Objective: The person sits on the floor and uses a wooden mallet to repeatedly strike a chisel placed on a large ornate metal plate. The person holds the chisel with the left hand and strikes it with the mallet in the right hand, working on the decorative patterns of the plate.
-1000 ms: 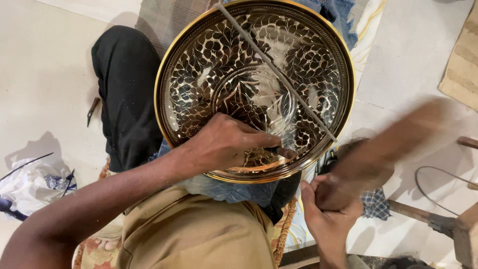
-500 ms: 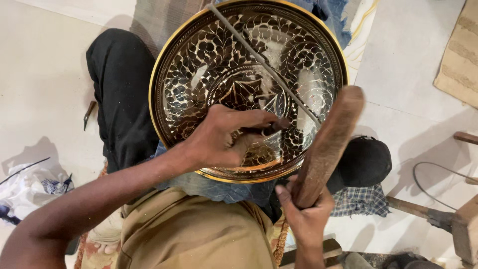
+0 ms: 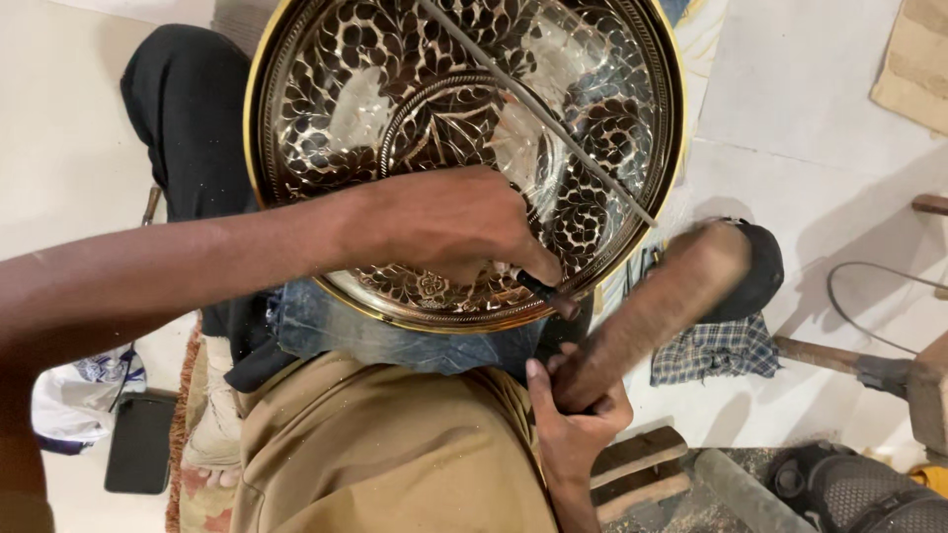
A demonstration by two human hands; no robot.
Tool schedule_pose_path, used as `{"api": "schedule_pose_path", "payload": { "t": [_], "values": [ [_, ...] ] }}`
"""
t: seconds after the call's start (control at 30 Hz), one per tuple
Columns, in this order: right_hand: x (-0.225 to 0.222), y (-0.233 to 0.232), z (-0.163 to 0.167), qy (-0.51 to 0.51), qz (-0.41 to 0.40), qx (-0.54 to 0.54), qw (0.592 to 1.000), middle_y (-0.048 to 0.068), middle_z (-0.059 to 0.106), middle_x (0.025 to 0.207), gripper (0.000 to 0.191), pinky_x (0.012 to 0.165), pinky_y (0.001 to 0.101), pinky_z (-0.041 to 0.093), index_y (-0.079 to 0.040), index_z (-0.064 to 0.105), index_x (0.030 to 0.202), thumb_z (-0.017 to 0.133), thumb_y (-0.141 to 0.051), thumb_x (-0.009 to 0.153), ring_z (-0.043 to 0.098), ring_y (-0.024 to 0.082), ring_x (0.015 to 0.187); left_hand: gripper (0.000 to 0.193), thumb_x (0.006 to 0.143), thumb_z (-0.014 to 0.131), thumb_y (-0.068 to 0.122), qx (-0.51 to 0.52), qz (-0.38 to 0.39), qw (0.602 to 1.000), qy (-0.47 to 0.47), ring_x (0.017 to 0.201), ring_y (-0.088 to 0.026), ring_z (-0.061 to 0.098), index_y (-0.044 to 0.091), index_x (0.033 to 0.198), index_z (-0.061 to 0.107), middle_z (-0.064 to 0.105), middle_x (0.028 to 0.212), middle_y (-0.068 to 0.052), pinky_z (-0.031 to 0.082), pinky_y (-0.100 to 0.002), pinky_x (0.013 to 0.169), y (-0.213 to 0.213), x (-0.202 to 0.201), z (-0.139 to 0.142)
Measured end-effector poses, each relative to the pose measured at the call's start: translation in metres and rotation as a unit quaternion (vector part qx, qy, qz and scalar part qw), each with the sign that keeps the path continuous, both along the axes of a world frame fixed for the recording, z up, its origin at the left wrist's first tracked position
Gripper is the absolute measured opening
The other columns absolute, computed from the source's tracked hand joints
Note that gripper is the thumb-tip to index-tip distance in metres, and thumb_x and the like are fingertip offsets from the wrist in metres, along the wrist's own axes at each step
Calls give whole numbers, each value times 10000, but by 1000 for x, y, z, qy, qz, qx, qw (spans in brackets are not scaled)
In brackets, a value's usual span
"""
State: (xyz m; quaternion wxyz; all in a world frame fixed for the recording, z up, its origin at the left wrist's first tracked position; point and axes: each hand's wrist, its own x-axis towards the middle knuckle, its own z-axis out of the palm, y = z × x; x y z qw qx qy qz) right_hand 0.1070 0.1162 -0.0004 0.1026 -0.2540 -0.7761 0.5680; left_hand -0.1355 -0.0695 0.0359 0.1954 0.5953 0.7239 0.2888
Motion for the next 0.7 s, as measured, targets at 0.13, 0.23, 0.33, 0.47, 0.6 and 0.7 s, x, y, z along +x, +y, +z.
{"api": "schedule_pose_path", "payload": {
  "t": [0.13,0.23,0.33,0.47,0.6,0.7],
  "values": [
    [4,7,-20,7,-28,51,998,55,672,853,151,646,266,489,31,679,943,816,49,883,611,120,706,743,803,499,-173,-18,-21,1000,6,405,-158,501,245,1400,641,515,483,-54,415,-282,336,4,-2,2],
    [-1,14,-23,14,-13,72,997,34,689,900,243,701,246,529,2,649,1022,788,44,827,640,96,766,710,767,519,-165,-42,-27,999,22,432,-150,514,220,1347,657,523,508,-56,421,-283,372,13,-5,6],
    [-10,15,-19,90,-36,59,994,51,665,888,164,662,256,500,-12,667,975,784,55,883,613,111,731,682,782,549,-140,-28,-35,999,-11,439,-140,537,220,1350,657,544,516,-49,427,-295,346,22,-5,11],
    [-17,13,-15,90,-14,64,994,52,683,863,265,694,259,529,-23,611,1052,751,54,841,628,99,755,420,850,552,-110,-101,-73,992,3,479,-136,569,107,1174,705,566,545,-59,444,-315,371,28,-9,19],
    [-18,13,-22,81,-16,67,994,51,667,777,228,615,265,522,-33,591,957,745,33,803,632,103,657,618,812,551,-149,-109,-92,990,-15,507,-127,585,205,1309,644,584,608,-31,444,-309,434,34,-9,23],
    [-13,17,-29,108,-28,118,987,61,665,806,157,657,267,498,-21,611,930,741,50,880,621,109,689,153,766,602,-102,-168,-103,980,31,555,-153,575,10,801,700,583,628,-71,464,-299,420,37,-12,22]
  ]
}}
